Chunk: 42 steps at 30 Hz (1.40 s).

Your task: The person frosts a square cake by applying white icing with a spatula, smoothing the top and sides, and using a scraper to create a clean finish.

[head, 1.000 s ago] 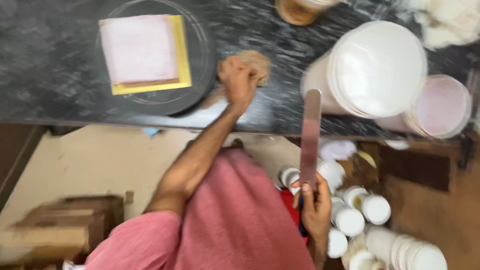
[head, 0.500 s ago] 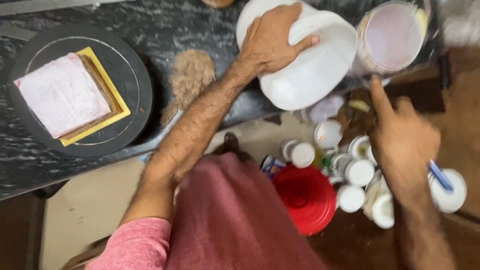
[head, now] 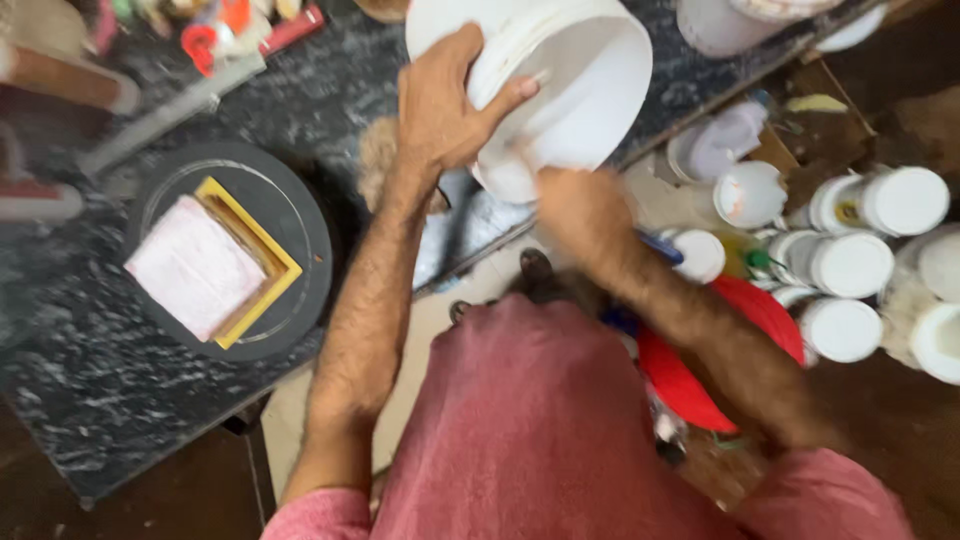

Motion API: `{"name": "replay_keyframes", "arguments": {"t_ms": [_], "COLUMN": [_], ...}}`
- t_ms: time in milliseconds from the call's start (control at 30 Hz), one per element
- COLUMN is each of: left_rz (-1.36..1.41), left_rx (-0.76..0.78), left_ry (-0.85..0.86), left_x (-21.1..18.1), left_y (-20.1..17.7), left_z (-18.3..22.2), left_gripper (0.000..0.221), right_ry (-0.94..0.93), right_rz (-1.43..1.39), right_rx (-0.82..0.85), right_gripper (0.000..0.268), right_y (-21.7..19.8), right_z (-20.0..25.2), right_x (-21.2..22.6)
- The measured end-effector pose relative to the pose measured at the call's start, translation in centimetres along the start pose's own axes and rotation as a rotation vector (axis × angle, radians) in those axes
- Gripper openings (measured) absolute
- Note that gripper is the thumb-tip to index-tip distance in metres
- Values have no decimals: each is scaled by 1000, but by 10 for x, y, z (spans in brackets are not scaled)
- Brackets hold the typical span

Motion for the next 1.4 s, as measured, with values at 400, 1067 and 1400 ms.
{"name": "replay_keyframes", "arguments": {"t_ms": [400, 1067, 1400], "left_rz": [-34, -43, -101], "left_rx": [51, 69, -58], "left_ry": [-154, -202, 0], "left_x": [10, 1, -13], "left_y": [13, 13, 13], "left_z": [-9, 4, -4], "left_gripper": [63, 65, 69], "right_ry": [-376, -129, -345], "right_rz": [323, 120, 379], "right_rx": [-52, -92, -157], "right_gripper": [56, 27, 20], "right_y": [0, -8, -8], "right_z": [-20, -36, -17], "right_x": [36, -6, 14]}}
Point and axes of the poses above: each hand's wrist, its own z-axis away from the middle knuckle, its own y-axis out of the palm, x = y × z, the point moved 9 cm from there along -z, towards the middle knuckle, and after that the axes turned 2 degrees about -x, right-handed, at the moved point
